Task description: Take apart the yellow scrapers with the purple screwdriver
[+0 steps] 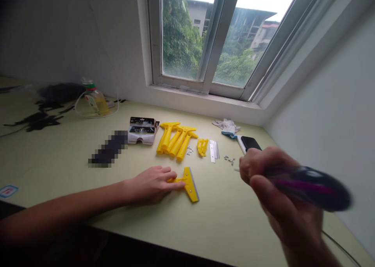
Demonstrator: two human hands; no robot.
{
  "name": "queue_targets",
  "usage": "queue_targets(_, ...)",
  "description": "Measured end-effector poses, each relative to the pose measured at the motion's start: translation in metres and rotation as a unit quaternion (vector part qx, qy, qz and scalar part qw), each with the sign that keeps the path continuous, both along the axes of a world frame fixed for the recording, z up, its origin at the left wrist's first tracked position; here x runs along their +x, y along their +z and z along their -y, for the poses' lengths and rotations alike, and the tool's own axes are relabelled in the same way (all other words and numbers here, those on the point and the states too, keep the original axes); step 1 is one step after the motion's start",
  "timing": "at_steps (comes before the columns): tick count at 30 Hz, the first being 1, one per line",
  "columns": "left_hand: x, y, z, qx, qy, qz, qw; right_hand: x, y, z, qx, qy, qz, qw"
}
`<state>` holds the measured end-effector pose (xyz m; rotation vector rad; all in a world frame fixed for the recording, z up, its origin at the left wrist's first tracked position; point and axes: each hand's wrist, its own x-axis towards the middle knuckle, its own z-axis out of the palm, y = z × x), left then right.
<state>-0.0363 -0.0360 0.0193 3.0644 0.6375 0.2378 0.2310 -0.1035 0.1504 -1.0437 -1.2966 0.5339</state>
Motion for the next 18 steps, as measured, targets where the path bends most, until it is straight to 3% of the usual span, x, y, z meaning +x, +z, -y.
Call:
queue_targets(2, -0.001, 0.0, 0.0, -0.007, -0.002, -0.003, 1.0, -0.03, 0.0, -0.016, 0.034, 0.128, -0.108, 0.985)
queue_targets(5, -0.001, 0.001, 0.001, -0.012, 0.0, -0.007, 1.0, -0.058, -0.016, -0.047, -0.016, 0.204, -0.205, 0.957)
queue_targets(10, -0.001, 0.002, 0.0, -0.016, 0.0, -0.017, 1.0, -0.06, -0.042, -0.064, -0.089, 0.225, -0.243, 0.939)
queue_targets(18, -0.001, 0.004, -0.001, -0.023, -0.002, -0.026, 0.999, -0.051, -0.046, -0.059, -0.095, 0.242, -0.258, 0.93)
